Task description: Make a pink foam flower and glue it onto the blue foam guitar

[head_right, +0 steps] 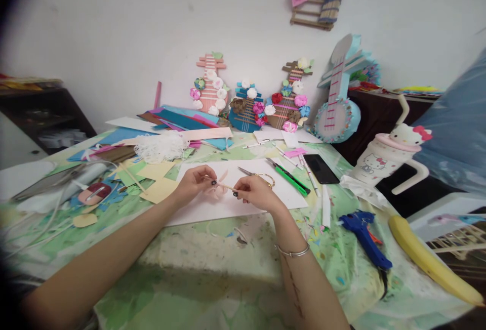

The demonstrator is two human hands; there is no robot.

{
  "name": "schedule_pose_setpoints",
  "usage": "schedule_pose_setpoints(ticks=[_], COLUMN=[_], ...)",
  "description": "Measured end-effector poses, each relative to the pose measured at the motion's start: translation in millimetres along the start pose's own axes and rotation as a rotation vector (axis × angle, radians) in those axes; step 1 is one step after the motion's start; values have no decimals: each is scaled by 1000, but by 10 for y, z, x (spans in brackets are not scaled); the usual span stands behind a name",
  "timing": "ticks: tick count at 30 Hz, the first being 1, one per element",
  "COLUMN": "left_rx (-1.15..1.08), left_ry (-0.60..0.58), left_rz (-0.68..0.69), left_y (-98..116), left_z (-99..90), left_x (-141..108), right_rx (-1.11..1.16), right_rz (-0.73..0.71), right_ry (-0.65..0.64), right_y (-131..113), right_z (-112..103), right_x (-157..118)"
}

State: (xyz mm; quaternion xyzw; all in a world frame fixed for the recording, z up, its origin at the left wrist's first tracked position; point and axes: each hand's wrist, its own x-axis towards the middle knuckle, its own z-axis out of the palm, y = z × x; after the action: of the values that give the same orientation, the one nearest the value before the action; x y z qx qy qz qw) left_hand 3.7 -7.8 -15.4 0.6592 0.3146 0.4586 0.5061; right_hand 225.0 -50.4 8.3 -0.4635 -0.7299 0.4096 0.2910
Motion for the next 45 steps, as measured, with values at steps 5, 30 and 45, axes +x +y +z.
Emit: schedule_pose_setpoints(ticks=[5,30,45], left_rx=[-24,-64,16], left_ry=[-1,17,236], left_rz=[-33,-83,-26], left_y=[14,-19,-42], left_z=[8,-8,-8], left_x=[2,38,41], right_rx=[-54,-438,-416], right_rz=[-17,-32,-24], right_ry=[46,228,232], right_y=[31,49,23], right_z=[-14,-71,-122], right_x=[9,42,18])
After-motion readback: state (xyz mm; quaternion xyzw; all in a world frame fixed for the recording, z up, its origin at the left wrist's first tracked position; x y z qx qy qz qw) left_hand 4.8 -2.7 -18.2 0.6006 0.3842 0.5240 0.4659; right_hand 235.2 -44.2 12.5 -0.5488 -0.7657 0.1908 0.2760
